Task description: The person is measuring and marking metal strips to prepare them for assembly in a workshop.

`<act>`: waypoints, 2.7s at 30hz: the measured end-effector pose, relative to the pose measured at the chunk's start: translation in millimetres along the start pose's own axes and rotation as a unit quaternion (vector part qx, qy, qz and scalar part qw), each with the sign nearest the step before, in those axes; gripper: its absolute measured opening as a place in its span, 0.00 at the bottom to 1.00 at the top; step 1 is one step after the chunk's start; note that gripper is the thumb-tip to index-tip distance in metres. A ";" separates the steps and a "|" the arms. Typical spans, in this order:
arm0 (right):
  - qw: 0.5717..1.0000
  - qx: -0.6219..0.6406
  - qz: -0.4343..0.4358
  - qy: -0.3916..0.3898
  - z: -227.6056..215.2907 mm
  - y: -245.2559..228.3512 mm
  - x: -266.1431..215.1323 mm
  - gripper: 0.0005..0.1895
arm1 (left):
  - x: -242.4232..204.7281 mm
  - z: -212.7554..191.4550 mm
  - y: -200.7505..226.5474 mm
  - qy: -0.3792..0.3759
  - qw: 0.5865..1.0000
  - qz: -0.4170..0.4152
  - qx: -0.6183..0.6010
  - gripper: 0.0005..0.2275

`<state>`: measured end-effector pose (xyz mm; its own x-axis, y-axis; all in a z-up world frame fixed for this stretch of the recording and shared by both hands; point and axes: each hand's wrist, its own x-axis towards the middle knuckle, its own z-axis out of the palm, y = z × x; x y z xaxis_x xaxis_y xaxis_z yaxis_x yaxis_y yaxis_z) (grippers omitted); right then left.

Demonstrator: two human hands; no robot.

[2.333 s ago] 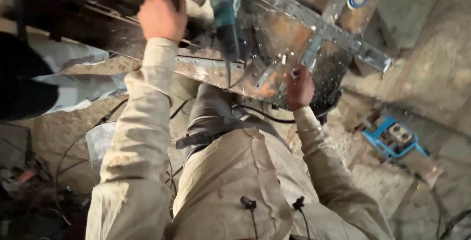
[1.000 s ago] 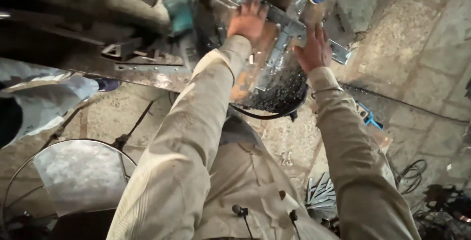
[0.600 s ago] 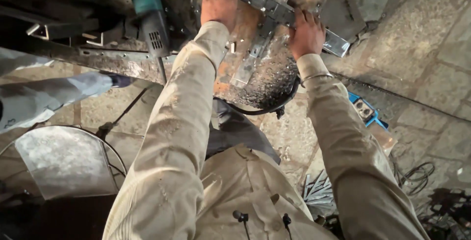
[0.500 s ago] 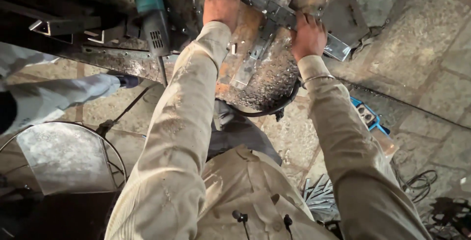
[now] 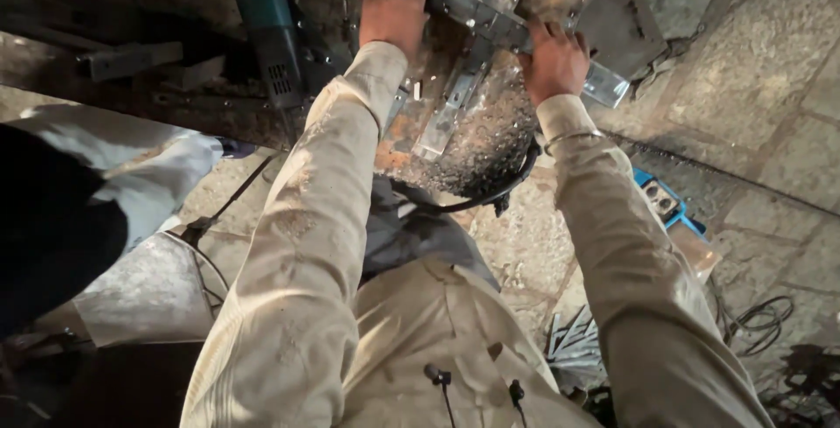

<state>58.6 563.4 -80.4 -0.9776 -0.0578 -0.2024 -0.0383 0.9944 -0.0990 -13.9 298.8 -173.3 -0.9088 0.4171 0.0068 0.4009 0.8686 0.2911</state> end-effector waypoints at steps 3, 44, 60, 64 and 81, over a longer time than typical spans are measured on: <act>0.999 0.030 0.039 0.000 -1.8 -8.8 -2.3 0.32 | 3.9 10.8 -4.2 -0.002 1.000 -0.004 -0.024 0.27; 0.988 0.082 0.070 0.113 27.0 32.8 -27.4 0.12 | -2.0 -18.1 -3.6 0.009 0.991 0.030 -0.127 0.24; 0.987 0.079 0.062 0.124 24.7 32.6 -25.7 0.12 | -3.3 -15.3 -6.2 -0.003 0.993 0.027 -0.117 0.27; 0.987 0.080 0.072 0.122 26.7 37.0 -26.2 0.13 | -3.1 -9.9 -2.4 0.025 0.992 0.042 -0.113 0.29; 0.990 0.065 0.080 0.097 25.9 36.1 -23.5 0.12 | -1.9 -14.8 2.2 0.004 0.993 -0.008 -0.118 0.28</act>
<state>85.6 598.4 -104.5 -0.9908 0.1308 -0.0358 0.1354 0.9689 -0.2072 -13.0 296.0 -158.6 -0.9157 0.4018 0.0074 0.3495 0.7871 0.5082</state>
